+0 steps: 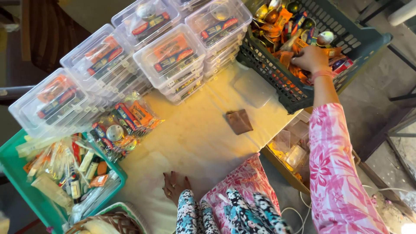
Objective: The person organizes various items into kits by placing batteries, lighters, and small packages into clear plastic bags and then into plastic containers.
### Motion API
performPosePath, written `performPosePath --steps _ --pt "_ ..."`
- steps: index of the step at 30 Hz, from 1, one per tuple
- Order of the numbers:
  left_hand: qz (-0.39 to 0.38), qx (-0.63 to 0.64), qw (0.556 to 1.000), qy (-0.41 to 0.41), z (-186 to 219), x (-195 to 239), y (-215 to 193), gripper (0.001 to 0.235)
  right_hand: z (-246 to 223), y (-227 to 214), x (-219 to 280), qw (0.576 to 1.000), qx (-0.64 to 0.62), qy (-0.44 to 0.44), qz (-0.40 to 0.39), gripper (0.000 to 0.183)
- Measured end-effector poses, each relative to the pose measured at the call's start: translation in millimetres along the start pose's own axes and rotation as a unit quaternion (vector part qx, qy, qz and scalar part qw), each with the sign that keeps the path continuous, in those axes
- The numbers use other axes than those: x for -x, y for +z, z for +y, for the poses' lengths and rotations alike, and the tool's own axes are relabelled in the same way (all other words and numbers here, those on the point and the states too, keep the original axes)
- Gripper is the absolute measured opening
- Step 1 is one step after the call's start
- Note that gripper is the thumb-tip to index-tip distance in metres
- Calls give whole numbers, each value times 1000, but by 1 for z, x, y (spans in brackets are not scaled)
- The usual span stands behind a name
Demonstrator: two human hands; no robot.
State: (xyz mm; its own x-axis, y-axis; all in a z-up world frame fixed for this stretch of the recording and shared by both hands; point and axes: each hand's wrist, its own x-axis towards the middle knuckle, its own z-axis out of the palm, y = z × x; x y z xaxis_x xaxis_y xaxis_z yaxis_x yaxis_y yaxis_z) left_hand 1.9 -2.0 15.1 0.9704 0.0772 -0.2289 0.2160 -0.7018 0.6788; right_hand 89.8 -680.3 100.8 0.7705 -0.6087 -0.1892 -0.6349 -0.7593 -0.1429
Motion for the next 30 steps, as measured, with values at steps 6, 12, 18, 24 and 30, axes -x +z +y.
performPosePath --steps 6,12,18,24,30 --pt "-44 190 980 -46 2 2 -4 61 -13 -34 48 985 -116 -4 132 40" --pt "-118 373 918 -68 13 -15 12 58 -121 -12 165 882 -449 -140 24 32" --pt "-275 744 598 -113 41 -38 31 45 -290 27 298 808 -345 -397 -266 52" --pt "-211 746 615 -146 76 -31 -1 30 -336 51 348 809 -375 -434 -126 73" --pt "-231 719 595 -274 15 -34 24 38 -272 116 262 832 -202 -516 28 30"
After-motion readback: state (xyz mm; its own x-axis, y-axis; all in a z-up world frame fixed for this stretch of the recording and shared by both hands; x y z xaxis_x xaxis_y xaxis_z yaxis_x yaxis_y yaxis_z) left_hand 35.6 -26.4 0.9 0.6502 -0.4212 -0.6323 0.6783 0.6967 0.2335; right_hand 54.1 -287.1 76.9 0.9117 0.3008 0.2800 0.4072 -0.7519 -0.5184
